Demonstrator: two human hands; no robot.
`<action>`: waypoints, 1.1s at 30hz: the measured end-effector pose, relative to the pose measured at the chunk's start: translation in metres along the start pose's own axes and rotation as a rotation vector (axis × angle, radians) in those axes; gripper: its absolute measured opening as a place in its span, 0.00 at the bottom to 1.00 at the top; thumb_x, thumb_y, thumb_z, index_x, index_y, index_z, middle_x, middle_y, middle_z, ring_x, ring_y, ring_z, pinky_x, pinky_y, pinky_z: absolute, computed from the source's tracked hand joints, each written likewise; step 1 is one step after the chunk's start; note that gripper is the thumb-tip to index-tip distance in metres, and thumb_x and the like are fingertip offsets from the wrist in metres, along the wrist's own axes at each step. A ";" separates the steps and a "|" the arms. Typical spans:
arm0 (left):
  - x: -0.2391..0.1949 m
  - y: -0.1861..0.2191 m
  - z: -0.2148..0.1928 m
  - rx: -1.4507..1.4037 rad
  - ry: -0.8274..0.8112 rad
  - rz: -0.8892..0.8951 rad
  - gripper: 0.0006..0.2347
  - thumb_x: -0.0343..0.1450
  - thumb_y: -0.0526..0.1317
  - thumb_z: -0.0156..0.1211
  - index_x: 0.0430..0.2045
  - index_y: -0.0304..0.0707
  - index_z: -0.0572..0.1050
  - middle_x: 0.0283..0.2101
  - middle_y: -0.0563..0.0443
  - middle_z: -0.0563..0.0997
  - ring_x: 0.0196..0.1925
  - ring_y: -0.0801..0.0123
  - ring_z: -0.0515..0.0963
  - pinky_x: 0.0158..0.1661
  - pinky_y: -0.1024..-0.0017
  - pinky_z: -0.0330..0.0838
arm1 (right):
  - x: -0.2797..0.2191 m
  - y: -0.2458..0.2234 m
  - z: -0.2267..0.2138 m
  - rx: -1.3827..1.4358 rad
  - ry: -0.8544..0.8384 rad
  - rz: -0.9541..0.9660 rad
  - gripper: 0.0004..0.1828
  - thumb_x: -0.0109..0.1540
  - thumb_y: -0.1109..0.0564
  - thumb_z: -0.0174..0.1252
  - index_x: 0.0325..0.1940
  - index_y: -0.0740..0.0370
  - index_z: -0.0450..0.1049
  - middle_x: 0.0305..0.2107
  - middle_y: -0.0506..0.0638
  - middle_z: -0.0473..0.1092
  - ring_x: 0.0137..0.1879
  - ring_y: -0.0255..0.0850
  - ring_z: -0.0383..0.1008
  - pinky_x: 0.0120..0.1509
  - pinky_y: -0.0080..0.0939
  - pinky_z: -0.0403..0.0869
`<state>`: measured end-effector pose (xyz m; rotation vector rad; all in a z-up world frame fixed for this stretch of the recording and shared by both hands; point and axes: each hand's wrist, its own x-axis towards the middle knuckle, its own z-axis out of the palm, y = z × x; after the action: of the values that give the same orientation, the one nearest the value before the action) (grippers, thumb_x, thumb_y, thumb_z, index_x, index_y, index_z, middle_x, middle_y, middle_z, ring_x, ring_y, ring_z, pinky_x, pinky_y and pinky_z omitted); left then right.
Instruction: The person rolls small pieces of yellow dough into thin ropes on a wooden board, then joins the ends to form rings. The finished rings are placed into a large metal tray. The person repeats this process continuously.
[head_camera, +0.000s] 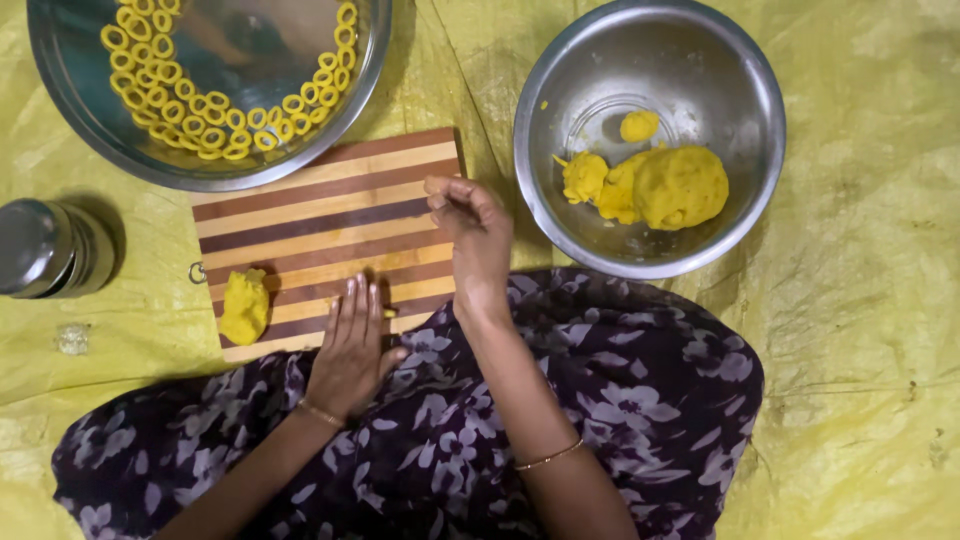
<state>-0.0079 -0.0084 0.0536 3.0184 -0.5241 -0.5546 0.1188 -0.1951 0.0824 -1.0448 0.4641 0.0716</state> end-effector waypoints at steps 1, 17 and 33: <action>0.014 0.003 -0.002 -0.070 0.057 -0.012 0.41 0.74 0.65 0.24 0.71 0.22 0.39 0.75 0.27 0.39 0.78 0.47 0.36 0.72 0.52 0.33 | 0.001 -0.002 0.000 -0.006 -0.001 -0.001 0.11 0.63 0.71 0.56 0.49 0.69 0.77 0.40 0.50 0.76 0.45 0.34 0.74 0.53 0.35 0.74; 0.193 0.016 -0.057 -0.042 0.210 0.002 0.38 0.76 0.54 0.45 0.73 0.21 0.38 0.78 0.31 0.37 0.80 0.50 0.34 0.75 0.55 0.33 | 0.010 -0.001 -0.014 0.010 -0.012 0.025 0.12 0.62 0.68 0.57 0.50 0.69 0.77 0.39 0.47 0.75 0.45 0.33 0.73 0.52 0.34 0.73; 0.023 -0.020 -0.013 -0.028 0.002 0.210 0.37 0.73 0.62 0.31 0.71 0.34 0.38 0.76 0.38 0.38 0.77 0.57 0.37 0.71 0.56 0.34 | 0.004 0.002 -0.004 -0.068 -0.005 0.016 0.13 0.61 0.70 0.54 0.48 0.67 0.77 0.39 0.48 0.76 0.44 0.33 0.74 0.51 0.33 0.74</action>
<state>0.0234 0.0025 0.0566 2.8881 -0.8131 -0.5410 0.1204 -0.1979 0.0771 -1.1077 0.4681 0.1043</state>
